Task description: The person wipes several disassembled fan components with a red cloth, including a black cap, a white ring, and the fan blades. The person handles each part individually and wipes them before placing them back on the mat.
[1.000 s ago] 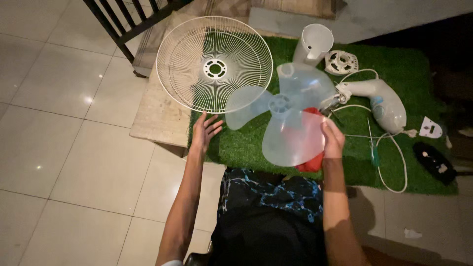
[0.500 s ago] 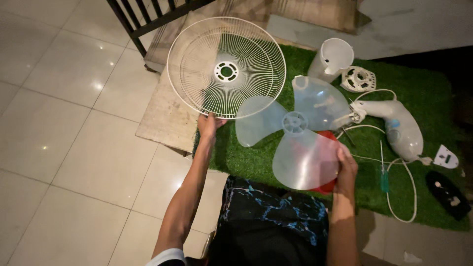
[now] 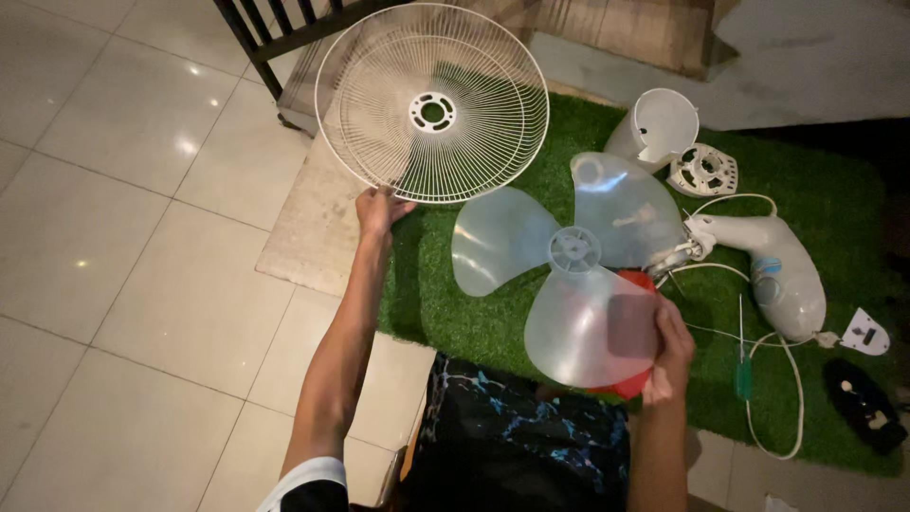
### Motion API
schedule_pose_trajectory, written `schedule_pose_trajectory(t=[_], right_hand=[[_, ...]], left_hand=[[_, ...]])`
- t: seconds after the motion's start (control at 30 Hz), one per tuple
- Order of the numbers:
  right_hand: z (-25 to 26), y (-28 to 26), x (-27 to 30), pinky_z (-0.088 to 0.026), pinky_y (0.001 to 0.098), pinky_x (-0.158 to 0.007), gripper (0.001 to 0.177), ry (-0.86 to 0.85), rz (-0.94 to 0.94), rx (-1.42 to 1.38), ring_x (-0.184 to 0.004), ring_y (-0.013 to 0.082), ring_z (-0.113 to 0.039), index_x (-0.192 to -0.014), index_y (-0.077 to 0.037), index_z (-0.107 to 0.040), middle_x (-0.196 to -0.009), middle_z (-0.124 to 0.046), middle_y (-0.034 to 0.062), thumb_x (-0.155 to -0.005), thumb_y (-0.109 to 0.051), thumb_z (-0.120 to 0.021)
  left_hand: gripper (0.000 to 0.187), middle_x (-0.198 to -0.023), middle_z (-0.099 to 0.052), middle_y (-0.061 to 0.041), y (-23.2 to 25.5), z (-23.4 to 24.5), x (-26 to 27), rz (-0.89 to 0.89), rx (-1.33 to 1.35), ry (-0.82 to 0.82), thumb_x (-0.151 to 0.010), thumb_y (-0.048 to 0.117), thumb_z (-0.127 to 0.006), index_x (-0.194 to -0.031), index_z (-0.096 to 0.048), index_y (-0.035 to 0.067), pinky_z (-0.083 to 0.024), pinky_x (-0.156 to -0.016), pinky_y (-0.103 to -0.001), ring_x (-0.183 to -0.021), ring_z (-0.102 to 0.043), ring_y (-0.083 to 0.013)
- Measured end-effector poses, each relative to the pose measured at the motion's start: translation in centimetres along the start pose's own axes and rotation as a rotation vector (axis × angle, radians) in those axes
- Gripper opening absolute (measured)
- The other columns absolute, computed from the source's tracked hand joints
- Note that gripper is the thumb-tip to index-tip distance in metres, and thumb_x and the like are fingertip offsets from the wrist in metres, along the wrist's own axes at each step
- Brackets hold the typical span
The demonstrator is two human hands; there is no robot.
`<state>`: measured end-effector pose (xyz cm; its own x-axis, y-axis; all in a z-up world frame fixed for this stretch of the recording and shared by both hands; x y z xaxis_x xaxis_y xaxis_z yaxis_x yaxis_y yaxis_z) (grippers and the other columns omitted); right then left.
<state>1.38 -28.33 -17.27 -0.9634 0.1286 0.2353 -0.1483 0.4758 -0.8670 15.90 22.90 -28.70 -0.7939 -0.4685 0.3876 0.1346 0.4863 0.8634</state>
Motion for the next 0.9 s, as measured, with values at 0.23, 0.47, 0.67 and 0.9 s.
schedule_pose_trajectory(t=[0.23, 0.47, 0.67, 0.9], right_hand=[[3.1, 1.0, -0.9, -0.052, 0.0417, -0.104, 0.044, 0.011, 0.057, 0.117, -0.118, 0.0285, -0.065, -0.138, 0.007, -0.058, -0.134, -0.064, 0.0206, -0.105, -0.021, -0.058], [1.9, 2.5, -0.8, -0.053, 0.0378, -0.100, 0.050, 0.012, -0.005, 0.068, -0.116, 0.0251, -0.065, -0.139, 0.004, -0.058, -0.132, -0.066, 0.0159, -0.102, -0.029, -0.060], [-0.5, 2.7, -0.8, -0.052, 0.0368, -0.102, 0.051, -0.018, -0.042, 0.028, -0.115, 0.0227, -0.065, -0.140, 0.004, -0.057, -0.130, -0.067, 0.0130, -0.102, -0.030, -0.062], [-0.5, 3.7, -3.6, -0.048, 0.0295, -0.101, 0.047, 0.042, -0.030, 0.281, -0.113, 0.0178, -0.064, -0.137, 0.004, -0.063, -0.129, -0.068, 0.0103, -0.101, -0.027, -0.065]], left_hand=[[0.028, -0.098, -0.070, -0.027, 0.3, -0.3, -2.2, -0.034, 0.018, 0.047, -0.101, 0.010, -0.047, -0.113, -0.051, -0.016, -0.064, -0.070, -0.038, -0.080, -0.076, -0.0332], [0.031, -0.101, -0.070, -0.027, 0.7, -0.4, -3.2, -0.014, 0.057, 0.049, -0.101, 0.010, -0.047, -0.120, -0.049, -0.014, -0.068, -0.070, -0.039, -0.080, -0.076, -0.0332], [0.049, -0.116, -0.069, -0.024, -0.3, -0.2, -1.6, -0.012, 0.095, 0.023, -0.103, 0.024, -0.049, -0.141, -0.041, -0.007, -0.066, -0.077, -0.038, -0.091, -0.076, -0.0303], [0.070, -0.130, -0.069, -0.020, -1.4, -1.6, 4.9, -0.277, -0.729, 0.033, -0.103, 0.034, -0.055, -0.156, -0.031, -0.005, -0.053, -0.088, -0.039, -0.100, -0.067, -0.0276]])
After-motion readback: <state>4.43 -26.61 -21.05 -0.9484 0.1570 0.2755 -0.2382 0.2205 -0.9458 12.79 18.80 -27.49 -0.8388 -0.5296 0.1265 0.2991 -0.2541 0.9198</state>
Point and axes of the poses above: each hand's wrist, its own x-axis away from the middle knuckle, its own z-axis out of the back of the hand, y = z × x, the point moved 3 cm from there along -x, towards the middle knuckle
